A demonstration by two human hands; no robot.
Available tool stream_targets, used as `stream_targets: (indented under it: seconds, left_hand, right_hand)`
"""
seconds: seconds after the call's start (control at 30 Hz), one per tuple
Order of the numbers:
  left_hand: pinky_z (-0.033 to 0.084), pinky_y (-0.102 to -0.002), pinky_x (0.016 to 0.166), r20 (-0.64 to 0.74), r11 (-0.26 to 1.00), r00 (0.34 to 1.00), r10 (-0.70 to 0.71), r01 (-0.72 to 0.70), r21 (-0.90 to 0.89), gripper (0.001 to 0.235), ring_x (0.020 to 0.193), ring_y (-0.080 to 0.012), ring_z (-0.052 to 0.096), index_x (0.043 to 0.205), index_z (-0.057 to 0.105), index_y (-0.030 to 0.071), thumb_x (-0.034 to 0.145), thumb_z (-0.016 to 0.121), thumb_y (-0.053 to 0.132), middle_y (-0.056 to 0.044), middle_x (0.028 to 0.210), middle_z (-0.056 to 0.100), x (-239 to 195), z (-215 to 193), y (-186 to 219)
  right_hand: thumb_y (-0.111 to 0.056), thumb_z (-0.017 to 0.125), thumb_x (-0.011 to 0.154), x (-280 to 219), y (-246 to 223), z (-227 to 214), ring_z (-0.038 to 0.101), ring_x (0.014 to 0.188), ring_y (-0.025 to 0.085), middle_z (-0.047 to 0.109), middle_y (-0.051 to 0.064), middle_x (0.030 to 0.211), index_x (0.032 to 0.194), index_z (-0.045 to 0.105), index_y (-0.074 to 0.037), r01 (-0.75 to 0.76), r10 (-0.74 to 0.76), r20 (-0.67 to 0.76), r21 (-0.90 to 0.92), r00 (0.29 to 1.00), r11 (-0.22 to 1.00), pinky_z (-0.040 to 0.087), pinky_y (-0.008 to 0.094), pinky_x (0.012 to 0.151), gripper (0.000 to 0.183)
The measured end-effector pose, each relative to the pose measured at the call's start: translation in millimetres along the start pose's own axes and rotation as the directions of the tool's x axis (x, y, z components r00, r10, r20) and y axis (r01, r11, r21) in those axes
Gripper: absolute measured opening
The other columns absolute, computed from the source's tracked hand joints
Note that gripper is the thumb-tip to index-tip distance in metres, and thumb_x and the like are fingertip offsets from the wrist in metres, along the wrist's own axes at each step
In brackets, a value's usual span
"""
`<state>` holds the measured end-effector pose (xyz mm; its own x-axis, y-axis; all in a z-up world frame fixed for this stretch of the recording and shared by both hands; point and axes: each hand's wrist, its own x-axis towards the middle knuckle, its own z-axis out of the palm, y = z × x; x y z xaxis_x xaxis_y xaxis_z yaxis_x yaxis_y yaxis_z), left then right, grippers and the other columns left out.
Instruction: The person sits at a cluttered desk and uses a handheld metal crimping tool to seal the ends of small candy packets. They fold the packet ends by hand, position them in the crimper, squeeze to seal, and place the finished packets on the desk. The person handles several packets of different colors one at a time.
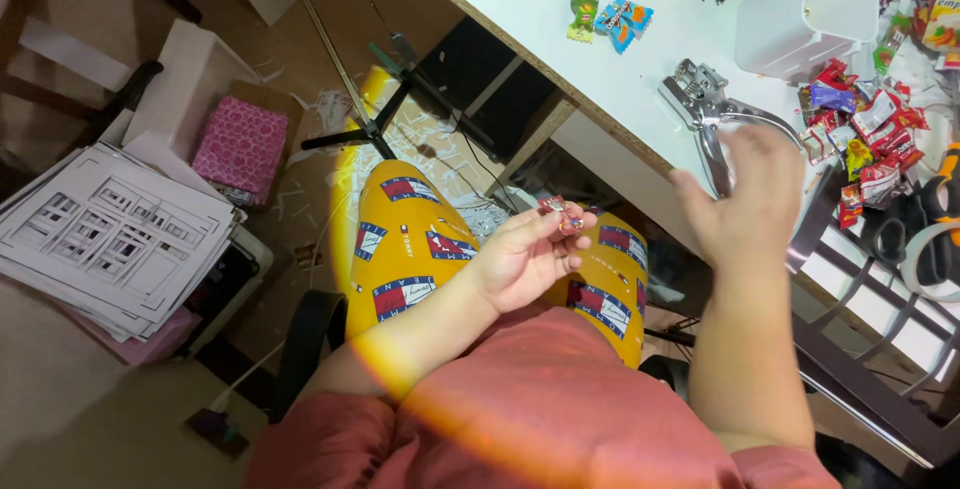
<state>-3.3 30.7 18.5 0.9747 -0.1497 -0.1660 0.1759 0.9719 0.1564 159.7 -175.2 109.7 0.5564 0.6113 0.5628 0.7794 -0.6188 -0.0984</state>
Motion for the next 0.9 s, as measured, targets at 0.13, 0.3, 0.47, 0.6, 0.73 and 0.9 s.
stream_targets:
  seconds: [0.13,0.3,0.47,0.6,0.73,0.9]
  left_hand:
    - [0.054,-0.034,0.08,0.004,1.0,1.0,0.012,-0.012,0.023,0.024,0.102,-0.0255,0.068,0.122,0.065,0.004,0.102,0.062,0.016,-0.015,0.124,0.069,-1.0,2.7,6.4]
    - [0.054,-0.034,0.081,0.061,0.999,0.998,0.0,-0.003,0.043,0.024,0.098,-0.0253,0.066,0.123,0.064,0.002,0.101,0.064,0.012,-0.015,0.121,0.068,-6.9,14.0,11.9]
    - [0.054,-0.033,0.078,-0.03,0.997,0.999,0.024,-0.022,0.069,0.036,0.096,-0.0246,0.068,0.131,0.061,0.002,0.096,0.068,0.009,-0.018,0.119,0.07,-6.3,14.7,15.1]
    - [0.051,-0.034,0.079,0.001,0.987,0.998,0.068,-0.068,0.144,0.027,0.1,-0.0239,0.069,0.122,0.066,0.006,0.095,0.07,0.01,-0.018,0.124,0.07,-3.7,10.8,16.3]
    - [0.054,-0.03,0.081,0.03,0.965,0.993,0.119,-0.122,0.233,0.029,0.103,-0.023,0.069,0.125,0.064,0.007,0.096,0.069,0.011,-0.018,0.125,0.07,-2.6,16.0,22.1]
    - [0.054,-0.033,0.088,0.18,0.904,0.942,0.284,-0.325,0.279,0.028,0.103,-0.0246,0.07,0.126,0.066,0.004,0.099,0.068,0.008,-0.016,0.12,0.071,0.9,29.5,35.3]
  right_hand:
    - [-0.039,0.084,0.08,29.1,14.0,-12.6,0.052,0.124,0.05,0.056,0.033,0.136,0.14,0.058,0.008,-0.087,0.119,0.256,-0.134,0.959,0.987,0.036,0.056,0.106,0.08]
    - [-0.055,0.084,0.066,33.7,22.3,-6.8,0.038,0.135,0.051,0.042,0.034,0.144,0.153,0.049,-0.004,-0.217,0.284,0.446,-0.196,0.849,0.956,0.027,0.062,0.108,0.107]
    - [-0.049,0.083,0.064,55.9,-4.6,-26.0,0.035,0.137,0.053,0.035,0.032,0.146,0.161,0.036,-0.014,-0.35,0.435,0.603,-0.26,0.669,0.9,0.028,0.061,0.111,0.114]
    - [-0.046,0.071,0.07,52.1,-6.8,-21.8,0.047,0.122,0.052,0.052,0.029,0.131,0.161,0.04,-0.015,-0.255,0.432,0.571,-0.365,0.698,0.895,0.034,0.059,0.103,0.101]
    - [-0.039,0.073,0.067,50.7,-21.0,-31.0,0.044,0.123,0.052,0.05,0.03,0.132,0.163,0.036,-0.017,-0.325,0.481,0.582,-0.357,0.656,0.876,0.036,0.06,0.102,0.105]
    - [-0.051,0.068,0.065,1.4,-34.3,-44.9,0.051,0.117,0.018,0.054,0.009,0.125,0.161,0.032,-0.004,-0.679,0.137,0.695,0.608,0.705,0.411,0.041,0.031,0.102,0.113]
